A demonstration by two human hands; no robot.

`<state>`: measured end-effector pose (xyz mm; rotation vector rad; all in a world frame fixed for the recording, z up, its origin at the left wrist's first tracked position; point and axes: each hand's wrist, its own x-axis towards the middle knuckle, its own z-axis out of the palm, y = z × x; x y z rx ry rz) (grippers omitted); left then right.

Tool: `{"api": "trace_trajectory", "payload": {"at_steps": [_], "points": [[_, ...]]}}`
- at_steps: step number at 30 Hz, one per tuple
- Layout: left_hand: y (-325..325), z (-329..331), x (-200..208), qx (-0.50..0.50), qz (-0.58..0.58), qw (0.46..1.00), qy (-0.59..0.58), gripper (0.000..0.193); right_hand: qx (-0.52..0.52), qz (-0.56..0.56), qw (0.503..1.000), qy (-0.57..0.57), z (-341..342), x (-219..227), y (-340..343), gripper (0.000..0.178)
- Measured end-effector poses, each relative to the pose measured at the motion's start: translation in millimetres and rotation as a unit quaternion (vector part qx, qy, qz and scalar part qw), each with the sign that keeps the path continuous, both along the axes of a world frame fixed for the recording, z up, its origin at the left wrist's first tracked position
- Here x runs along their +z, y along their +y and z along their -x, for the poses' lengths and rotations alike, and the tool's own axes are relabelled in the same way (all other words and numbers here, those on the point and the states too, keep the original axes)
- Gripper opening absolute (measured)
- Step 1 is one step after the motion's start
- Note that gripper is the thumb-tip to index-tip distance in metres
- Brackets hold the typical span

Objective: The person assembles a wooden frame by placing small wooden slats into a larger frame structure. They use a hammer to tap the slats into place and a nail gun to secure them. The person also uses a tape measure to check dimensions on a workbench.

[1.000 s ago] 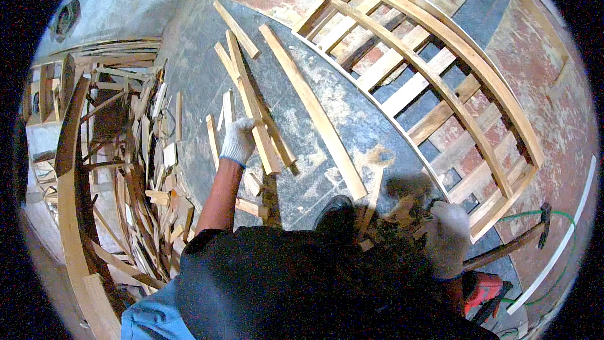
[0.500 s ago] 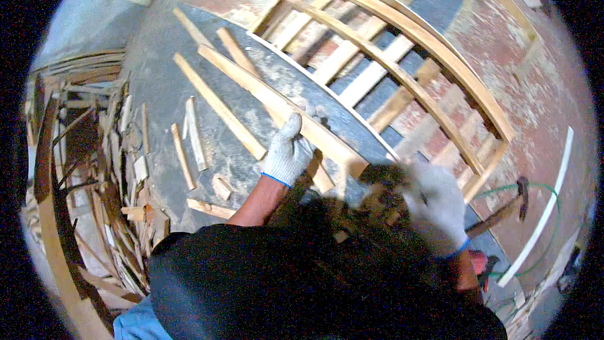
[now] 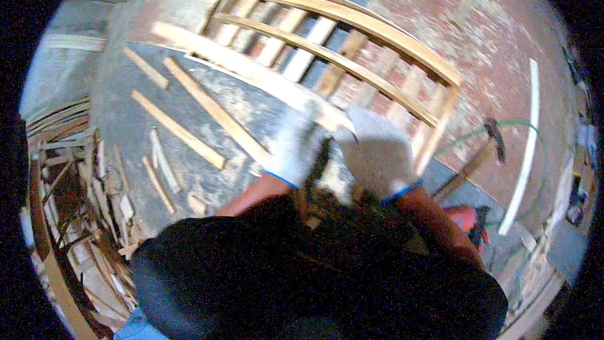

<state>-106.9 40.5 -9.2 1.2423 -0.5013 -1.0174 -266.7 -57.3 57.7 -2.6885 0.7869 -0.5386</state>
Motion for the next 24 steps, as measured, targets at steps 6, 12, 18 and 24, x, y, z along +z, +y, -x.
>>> {"api": "trace_trajectory", "payload": {"at_steps": [6,12,18,24], "points": [[6,-5,18,-0.199,0.024,0.890,-0.410,0.015,-0.042,-0.091,0.979,0.175,61,-27,-18,0.026],[-52,-48,59,-0.090,0.075,0.750,-0.651,0.025,-0.203,-0.237,0.943,0.119,87,-34,-15,0.033],[-89,-72,54,-0.355,-0.234,0.626,-0.653,0.052,-0.155,-0.210,0.952,0.159,68,-50,-20,0.036],[-90,-84,29,-0.342,-0.228,0.636,-0.653,0.059,-0.126,-0.190,0.957,0.181,56,-58,-26,0.035]]}}
